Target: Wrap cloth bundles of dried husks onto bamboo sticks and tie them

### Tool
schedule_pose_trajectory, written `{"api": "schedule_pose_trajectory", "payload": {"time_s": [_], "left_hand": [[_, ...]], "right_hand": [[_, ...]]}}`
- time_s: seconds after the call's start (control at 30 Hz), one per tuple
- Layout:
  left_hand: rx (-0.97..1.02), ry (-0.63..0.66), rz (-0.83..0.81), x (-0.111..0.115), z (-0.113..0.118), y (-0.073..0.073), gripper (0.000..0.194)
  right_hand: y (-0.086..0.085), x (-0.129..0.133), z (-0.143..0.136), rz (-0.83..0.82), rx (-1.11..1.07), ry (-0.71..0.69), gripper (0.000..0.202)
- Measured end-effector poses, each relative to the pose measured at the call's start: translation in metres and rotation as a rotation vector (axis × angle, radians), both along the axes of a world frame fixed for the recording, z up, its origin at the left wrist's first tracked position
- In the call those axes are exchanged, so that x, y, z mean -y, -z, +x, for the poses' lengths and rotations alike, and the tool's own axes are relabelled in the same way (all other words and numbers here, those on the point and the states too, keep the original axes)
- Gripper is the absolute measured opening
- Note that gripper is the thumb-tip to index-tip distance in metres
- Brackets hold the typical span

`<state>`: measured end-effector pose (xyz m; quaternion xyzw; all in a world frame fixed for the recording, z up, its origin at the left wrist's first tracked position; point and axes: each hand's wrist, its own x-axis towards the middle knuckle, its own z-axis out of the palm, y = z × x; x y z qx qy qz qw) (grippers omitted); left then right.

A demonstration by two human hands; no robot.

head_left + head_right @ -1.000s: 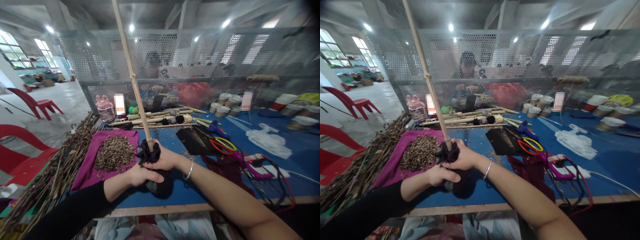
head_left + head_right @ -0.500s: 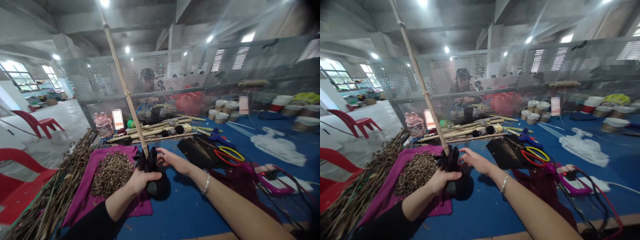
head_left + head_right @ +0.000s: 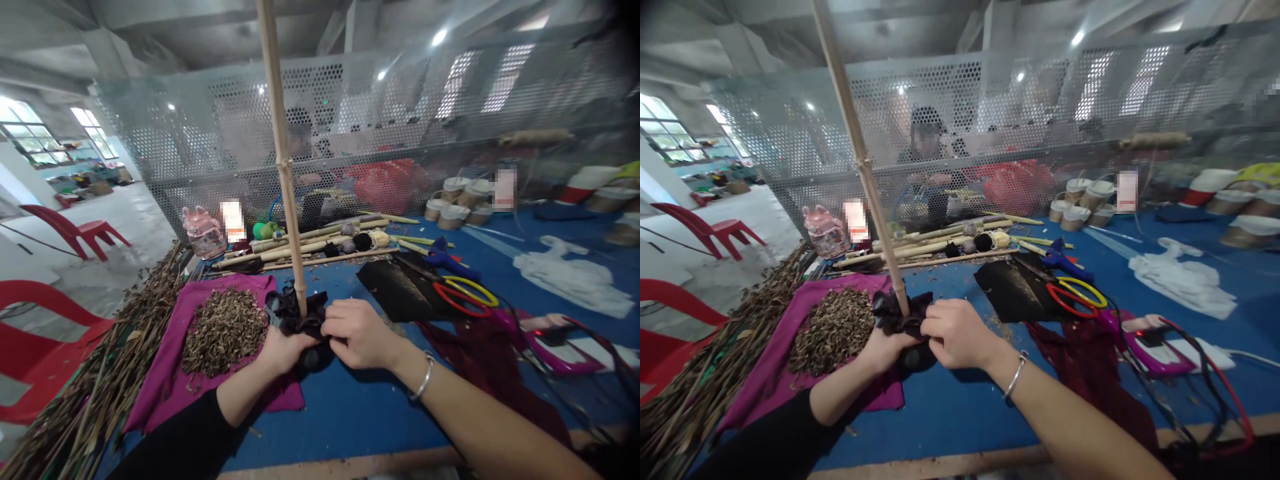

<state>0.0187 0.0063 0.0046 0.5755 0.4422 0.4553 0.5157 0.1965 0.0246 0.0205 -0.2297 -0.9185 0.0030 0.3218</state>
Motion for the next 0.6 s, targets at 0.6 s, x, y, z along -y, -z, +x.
{"api": "schedule_pose_trajectory", "payload": {"time_s": [0.6], "left_hand": [[-0.103, -0.055, 0.068, 0.003, 0.005, -0.003, 0.013]], "right_hand": [[-0.02, 0.036, -0.02, 0.102, 0.089, 0.08, 0.02]]}}
